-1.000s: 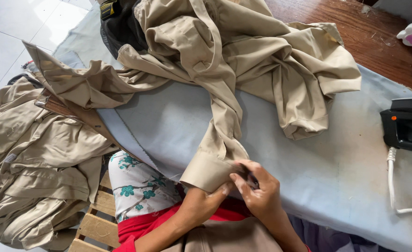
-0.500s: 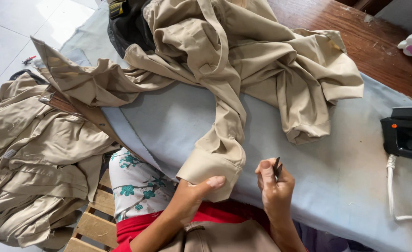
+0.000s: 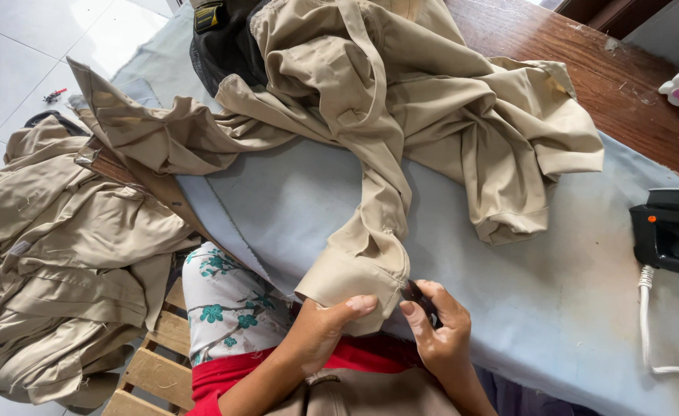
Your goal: The person uses a pair of scissors to cut the seams and fabric of a beige jacket laid out on a table. They carefully trim the edges of the sleeves and the main body of the garment, removing excess material.
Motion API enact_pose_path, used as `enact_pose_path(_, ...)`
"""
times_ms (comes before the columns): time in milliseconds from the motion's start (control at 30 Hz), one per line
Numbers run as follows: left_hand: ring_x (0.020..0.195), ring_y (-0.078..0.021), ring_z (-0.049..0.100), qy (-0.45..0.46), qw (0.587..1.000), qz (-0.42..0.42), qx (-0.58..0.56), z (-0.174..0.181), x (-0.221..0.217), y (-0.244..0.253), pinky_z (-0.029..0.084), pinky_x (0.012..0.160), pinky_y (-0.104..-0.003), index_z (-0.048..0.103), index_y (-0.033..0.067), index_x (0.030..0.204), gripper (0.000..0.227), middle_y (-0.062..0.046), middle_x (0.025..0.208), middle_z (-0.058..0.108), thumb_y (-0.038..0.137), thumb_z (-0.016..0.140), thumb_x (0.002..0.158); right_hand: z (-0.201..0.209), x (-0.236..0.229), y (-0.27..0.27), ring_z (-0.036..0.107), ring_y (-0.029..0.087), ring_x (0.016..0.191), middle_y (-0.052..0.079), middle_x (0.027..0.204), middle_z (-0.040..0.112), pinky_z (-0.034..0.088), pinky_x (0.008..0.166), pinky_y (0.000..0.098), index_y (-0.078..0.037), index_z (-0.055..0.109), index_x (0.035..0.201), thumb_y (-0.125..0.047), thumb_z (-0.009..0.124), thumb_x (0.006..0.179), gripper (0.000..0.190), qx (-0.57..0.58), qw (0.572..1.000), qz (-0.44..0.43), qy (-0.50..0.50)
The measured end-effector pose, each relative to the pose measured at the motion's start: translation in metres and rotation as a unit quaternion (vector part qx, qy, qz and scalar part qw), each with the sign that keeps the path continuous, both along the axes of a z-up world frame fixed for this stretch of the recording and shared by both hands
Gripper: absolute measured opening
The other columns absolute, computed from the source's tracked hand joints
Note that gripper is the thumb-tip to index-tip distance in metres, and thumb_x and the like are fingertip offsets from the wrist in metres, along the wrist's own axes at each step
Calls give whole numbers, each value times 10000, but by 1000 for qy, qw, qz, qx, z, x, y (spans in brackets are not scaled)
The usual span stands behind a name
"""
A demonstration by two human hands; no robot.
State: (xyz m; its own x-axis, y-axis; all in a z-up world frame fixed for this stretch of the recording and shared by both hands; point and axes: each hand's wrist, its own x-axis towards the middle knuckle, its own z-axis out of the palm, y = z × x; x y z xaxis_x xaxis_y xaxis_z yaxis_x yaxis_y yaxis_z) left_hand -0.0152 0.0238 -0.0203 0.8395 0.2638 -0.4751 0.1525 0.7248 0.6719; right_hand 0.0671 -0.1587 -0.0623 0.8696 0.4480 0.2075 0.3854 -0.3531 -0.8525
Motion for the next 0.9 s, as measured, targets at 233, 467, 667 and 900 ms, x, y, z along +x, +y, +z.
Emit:
enact_pose_path(233,986,-203,679,-9,1000,-16,16,-5,-3,0,564,893,-364,690,24,1231,474,-103,1078,758,104,781,773,3,6,-2,510,85,581,-25,674,614,445,531,244,-25,740,1007,-217,697,932,211,24,998,1,51)
enact_pose_path(467,1062,-198,685,-57,997,-27,44,-17,-5,-10,570,956,-355,678,-8,1247,451,-121,1150,757,128,774,828,20,4,12,600,129,793,48,864,691,495,736,268,5,695,990,-219,706,901,241,155,957,-4,244)
enact_pose_path(667,1184,-244,646,65,991,57,-105,-8,9,-2,519,966,-388,569,38,1470,776,-130,1368,700,205,717,726,-10,15,-11,256,74,452,-31,618,332,185,374,252,-43,602,875,-80,734,901,140,182,914,-49,359)
enact_pose_path(900,1309,-215,570,-62,989,65,117,-27,4,-12,452,1106,-343,597,13,1397,476,-129,1384,652,200,612,960,4,14,-18,417,77,616,-28,653,526,352,622,230,-59,705,822,-244,662,998,259,24,980,-146,130)
